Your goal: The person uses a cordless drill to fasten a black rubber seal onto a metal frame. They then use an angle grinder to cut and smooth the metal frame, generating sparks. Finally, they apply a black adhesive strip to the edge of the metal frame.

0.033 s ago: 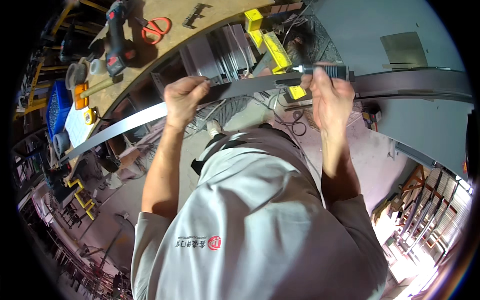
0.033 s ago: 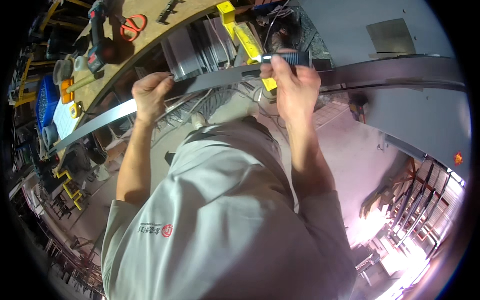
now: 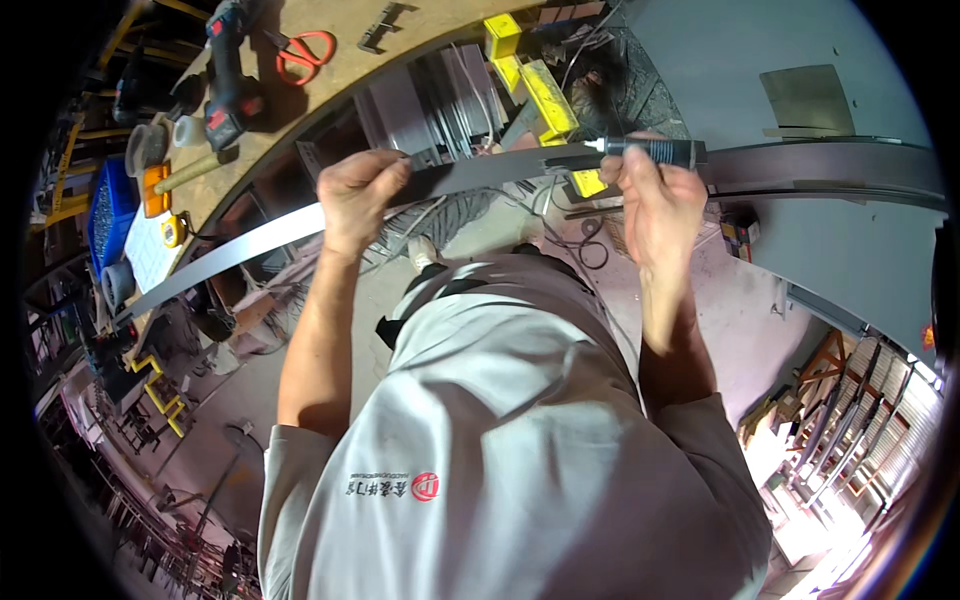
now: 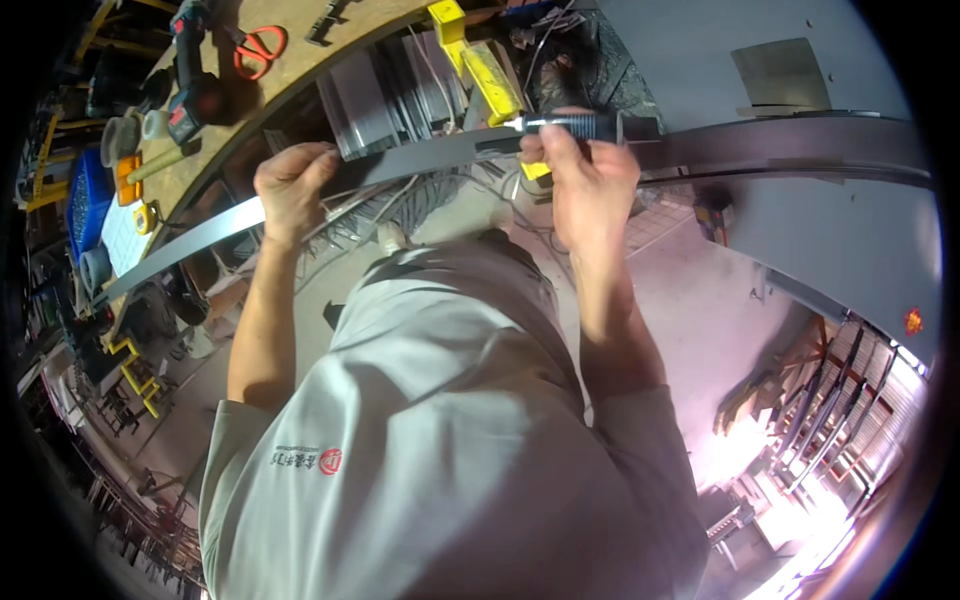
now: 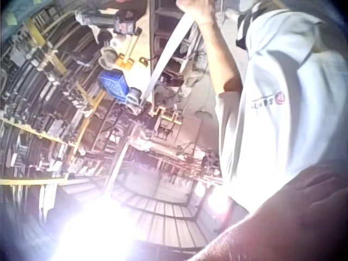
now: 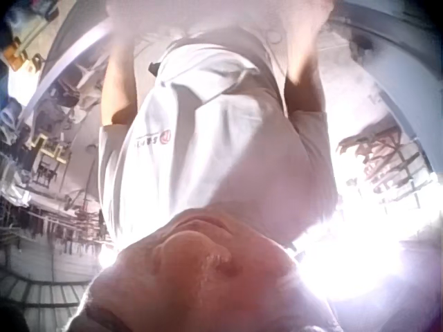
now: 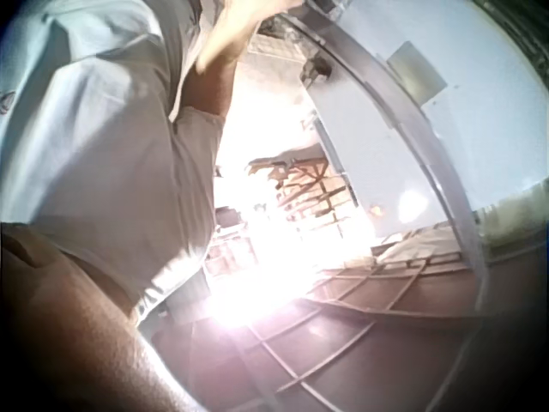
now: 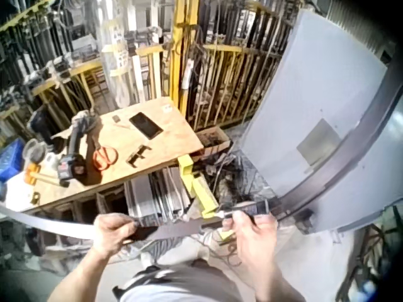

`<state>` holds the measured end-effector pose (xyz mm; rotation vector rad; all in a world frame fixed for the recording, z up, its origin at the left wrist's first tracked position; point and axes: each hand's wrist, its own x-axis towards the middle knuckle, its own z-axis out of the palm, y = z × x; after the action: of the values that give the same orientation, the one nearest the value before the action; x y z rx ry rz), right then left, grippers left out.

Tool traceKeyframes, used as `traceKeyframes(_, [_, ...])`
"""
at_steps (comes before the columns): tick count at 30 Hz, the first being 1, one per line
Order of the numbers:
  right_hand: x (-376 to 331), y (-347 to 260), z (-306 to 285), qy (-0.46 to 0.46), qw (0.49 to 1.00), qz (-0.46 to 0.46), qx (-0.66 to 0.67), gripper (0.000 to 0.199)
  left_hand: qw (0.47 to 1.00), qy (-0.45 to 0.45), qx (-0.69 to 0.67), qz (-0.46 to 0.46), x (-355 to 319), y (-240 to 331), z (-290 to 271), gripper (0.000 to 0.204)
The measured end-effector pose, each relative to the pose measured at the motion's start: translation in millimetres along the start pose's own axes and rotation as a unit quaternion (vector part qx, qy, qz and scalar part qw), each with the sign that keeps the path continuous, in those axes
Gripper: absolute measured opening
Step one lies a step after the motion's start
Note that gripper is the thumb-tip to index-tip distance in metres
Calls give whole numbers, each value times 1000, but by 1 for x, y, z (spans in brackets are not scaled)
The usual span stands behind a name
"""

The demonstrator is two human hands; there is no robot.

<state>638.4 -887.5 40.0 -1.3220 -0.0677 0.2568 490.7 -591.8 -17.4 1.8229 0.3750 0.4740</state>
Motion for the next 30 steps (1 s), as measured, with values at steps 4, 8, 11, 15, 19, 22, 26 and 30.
traceKeyframes(4, [-17, 21, -27, -31, 995, -42, -80, 17, 999, 19, 29, -21, 1, 8, 6, 9])
traceKeyframes(8, [-22, 26, -18, -10, 991, -12, -134, 19, 997, 31, 49, -45, 1, 13, 7, 10])
traceKeyframes(11, [-20, 28, -13, -30, 988, -39, -145, 18, 997, 38, 37, -59, 0, 12, 8, 12])
traceKeyframes(15, [-17, 33, -15, -50, 971, -69, -223, 16, 997, 38, 44, -50, 0, 11, 7, 12])
traceKeyframes(19, [-15, 33, -14, -47, 962, -81, -258, 14, 997, 25, 43, -63, -1, 10, 4, 16])
traceKeyframes(22, [-14, 34, -16, -50, 956, -91, -276, 14, 997, 26, 22, -71, -2, 6, 4, 16])
traceKeyframes(26, [-13, 34, -12, -56, 955, -91, -276, 14, 997, 19, 23, -68, -1, 6, 3, 16])
traceKeyframes(30, [-10, 35, -9, -68, 941, -126, -307, 15, 998, 21, 4, -64, -1, 3, 3, 15])
